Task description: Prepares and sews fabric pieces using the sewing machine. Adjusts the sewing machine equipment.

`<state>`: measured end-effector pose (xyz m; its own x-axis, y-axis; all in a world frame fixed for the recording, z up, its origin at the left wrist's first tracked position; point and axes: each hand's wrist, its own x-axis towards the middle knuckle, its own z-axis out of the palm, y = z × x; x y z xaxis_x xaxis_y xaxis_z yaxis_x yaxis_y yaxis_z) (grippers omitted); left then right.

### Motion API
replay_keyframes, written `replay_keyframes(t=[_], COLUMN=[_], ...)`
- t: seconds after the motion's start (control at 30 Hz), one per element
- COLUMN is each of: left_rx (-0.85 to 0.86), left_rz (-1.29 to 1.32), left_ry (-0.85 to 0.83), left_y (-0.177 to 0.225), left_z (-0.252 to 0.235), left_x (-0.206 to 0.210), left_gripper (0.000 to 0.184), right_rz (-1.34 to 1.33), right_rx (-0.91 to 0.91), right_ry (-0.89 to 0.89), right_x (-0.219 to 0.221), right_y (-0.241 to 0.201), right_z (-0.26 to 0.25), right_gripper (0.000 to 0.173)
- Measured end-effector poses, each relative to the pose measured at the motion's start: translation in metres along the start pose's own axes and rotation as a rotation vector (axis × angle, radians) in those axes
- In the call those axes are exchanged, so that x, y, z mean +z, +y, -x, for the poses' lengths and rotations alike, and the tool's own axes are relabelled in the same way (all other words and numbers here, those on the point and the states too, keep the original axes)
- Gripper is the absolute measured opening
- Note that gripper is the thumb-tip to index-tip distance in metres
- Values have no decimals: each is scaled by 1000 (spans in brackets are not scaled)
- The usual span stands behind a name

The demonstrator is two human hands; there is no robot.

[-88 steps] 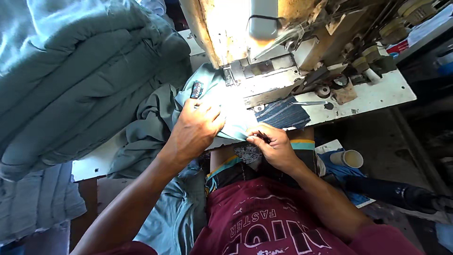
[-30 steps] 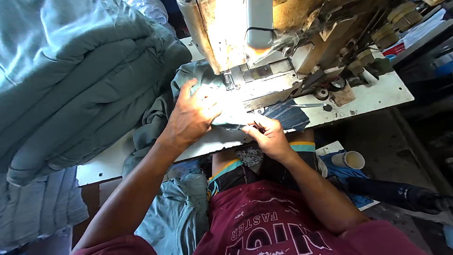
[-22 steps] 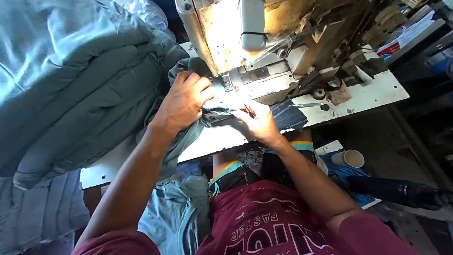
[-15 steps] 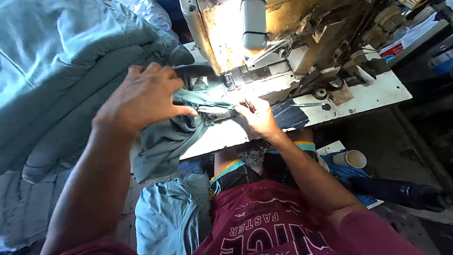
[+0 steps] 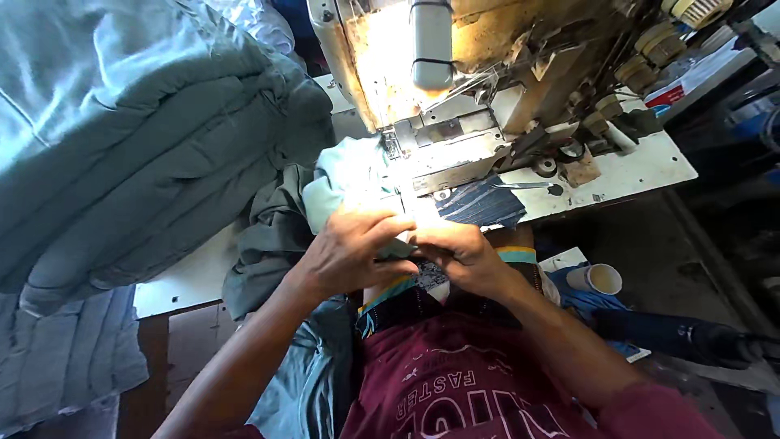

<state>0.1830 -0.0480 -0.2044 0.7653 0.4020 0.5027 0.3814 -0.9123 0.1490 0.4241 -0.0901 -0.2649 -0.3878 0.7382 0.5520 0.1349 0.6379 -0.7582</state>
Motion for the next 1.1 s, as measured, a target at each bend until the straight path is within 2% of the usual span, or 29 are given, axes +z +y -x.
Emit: replay_keyframes(t=[0.07,0.17,0.3,0.5,0.8,1.1], left_rx=[-22,-97,-127,-124,-184,-238], left_rz=[-255,-370,-391,-390,-453,-476], left_ry=[-66,-141,-248,-281,-271,-93], left_y=[-17,-35,-21,-10,-38,-81], left_z=[5,11,8,6,-14,-26], left_x=[15,21,6,-5,-11,-10], left_gripper=[41,23,13,10,21,19], right_rz=[-21,-31,-67,-120,-57,-58], right_rx=[55,117,145,169,325,262], right_ry=[55,86,99,133,225,269], right_x=[2,2,4,3,7,9], right_y=[0,1,5,7,22,35], right_z=[10,18,25,32,2,-39], right_gripper=[13,13,12,12,8,7])
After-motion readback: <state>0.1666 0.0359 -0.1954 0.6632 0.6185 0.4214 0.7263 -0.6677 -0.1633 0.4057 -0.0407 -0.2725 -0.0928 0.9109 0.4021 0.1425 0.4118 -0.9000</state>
